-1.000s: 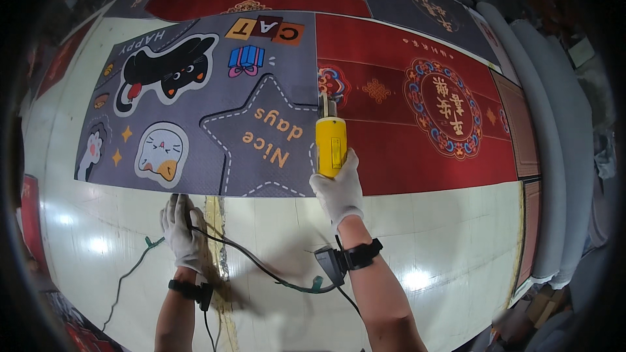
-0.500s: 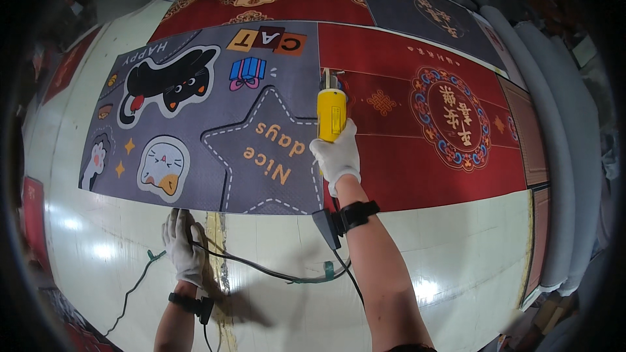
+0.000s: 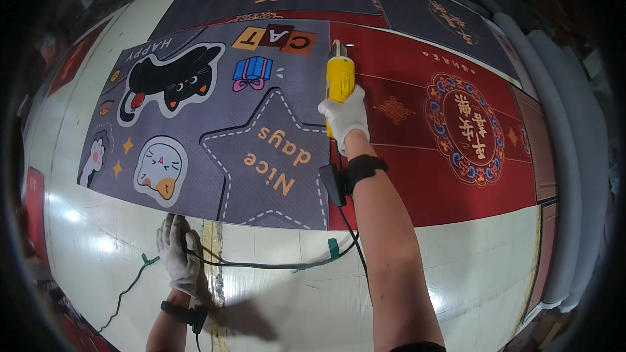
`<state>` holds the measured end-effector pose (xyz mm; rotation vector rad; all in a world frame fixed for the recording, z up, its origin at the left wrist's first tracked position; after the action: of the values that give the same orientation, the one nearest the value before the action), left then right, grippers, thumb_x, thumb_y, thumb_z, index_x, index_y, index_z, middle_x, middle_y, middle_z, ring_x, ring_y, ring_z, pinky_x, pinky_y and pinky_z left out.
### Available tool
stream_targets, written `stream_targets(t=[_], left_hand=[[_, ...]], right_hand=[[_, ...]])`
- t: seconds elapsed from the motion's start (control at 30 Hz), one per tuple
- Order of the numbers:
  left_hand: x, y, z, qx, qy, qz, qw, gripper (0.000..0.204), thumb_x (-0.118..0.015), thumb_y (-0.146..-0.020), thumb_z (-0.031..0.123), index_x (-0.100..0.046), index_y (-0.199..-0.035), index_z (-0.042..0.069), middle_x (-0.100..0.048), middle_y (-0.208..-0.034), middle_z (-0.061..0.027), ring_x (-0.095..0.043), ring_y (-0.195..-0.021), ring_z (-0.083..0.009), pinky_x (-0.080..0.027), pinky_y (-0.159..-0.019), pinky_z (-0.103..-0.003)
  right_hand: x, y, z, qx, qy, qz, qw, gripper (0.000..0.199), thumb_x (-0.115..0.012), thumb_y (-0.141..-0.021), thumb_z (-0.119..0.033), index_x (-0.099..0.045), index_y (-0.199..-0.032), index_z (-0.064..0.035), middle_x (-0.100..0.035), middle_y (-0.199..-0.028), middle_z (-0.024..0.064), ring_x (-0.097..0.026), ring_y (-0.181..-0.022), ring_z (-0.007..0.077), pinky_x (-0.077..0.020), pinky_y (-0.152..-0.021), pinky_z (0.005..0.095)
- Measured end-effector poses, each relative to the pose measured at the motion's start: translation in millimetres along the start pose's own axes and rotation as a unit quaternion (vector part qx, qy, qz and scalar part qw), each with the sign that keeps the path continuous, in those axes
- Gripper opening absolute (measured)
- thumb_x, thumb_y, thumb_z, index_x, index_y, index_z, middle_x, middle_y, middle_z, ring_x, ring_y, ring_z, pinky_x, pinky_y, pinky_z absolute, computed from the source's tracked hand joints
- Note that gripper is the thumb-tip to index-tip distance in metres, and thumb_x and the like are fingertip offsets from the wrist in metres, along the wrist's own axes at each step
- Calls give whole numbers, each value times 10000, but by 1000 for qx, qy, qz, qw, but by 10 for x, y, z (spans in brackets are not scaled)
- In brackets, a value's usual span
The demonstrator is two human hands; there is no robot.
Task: Trimming the edges of printed floor mats using a handheld electric rotary cutter on a production table.
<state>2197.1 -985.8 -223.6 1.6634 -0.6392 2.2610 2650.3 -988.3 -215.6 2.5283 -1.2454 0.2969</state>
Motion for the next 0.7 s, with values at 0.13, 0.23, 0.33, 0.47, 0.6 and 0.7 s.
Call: stream_targets(t=[0.13, 0.23, 0.33, 0.47, 0.6, 0.7], left_hand=[[2, -3, -11, 8, -5, -1, 1000, 472, -511, -947, 209, -491, -1386, 37, -464, -1445, -187, -400, -1349, -380, -239, -1166, -507], [2, -11, -7, -1, -8, 3, 1000, 474, -509, -947, 216, -489, -1385, 35, -463, -1447, -189, -402, -1347, -381, -240, -1165, -504], [11, -16, 5, 3, -4, -6, 1000, 478, -506, -947, 219, -486, -1386, 30, -466, -1445, -191, -402, -1342, -395, -250, -1159, -503], [19, -13, 22, 8, -3, -2, 1000, 484, -534, -927, 224, -502, -1369, 29, -481, -1428, -193, -417, -1336, -386, -256, -1158, -518], [5, -12, 11, 13, -9, -2, 1000, 492, -542, -911, 210, -503, -1365, 25, -485, -1420, -195, -416, -1335, -394, -259, -1159, -518], [0, -8, -14, 5, -9, -5, 1000, 496, -541, -902, 199, -502, -1363, 20, -485, -1415, -200, -417, -1332, -401, -260, -1158, -521]], right_hand=[[-21, -257, -17, 29, -12, -1, 999, 752, -721, -696, -100, -370, -1351, 14, -574, -1142, 155, -596, -1028, 252, -487, -904, 371], [-41, -447, 0, 39, -36, -23, 998, 733, -728, -700, -106, -380, -1331, 26, -575, -1120, 153, -596, -1003, 247, -492, -884, 364], [-67, -552, 4, 50, -66, -13, 996, 661, -745, -709, -107, -431, -1276, 24, -585, -1074, 137, -598, -959, 231, -500, -841, 349], [-61, -738, -31, 80, -75, 1, 994, 604, -756, -719, -118, -470, -1232, 21, -591, -1050, 130, -600, -929, 220, -513, -784, 342], [-113, -886, -80, 82, -73, -9, 994, 680, -743, -718, -132, -417, -1294, 27, -581, -1095, 142, -597, -965, 229, -506, -825, 349], [-140, -1004, -121, 94, -75, -13, 993, 756, -737, -709, -123, -370, -1352, 30, -571, -1144, 154, -594, -1003, 242, -496, -881, 351]])
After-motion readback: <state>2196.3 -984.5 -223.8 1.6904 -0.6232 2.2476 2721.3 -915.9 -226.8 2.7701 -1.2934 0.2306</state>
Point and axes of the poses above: each hand's wrist, its own y-axis away from the middle knuckle, its own x-axis out of the back of the hand, z = x × y, the point moved 3 cm from there along -y, towards the middle knuckle
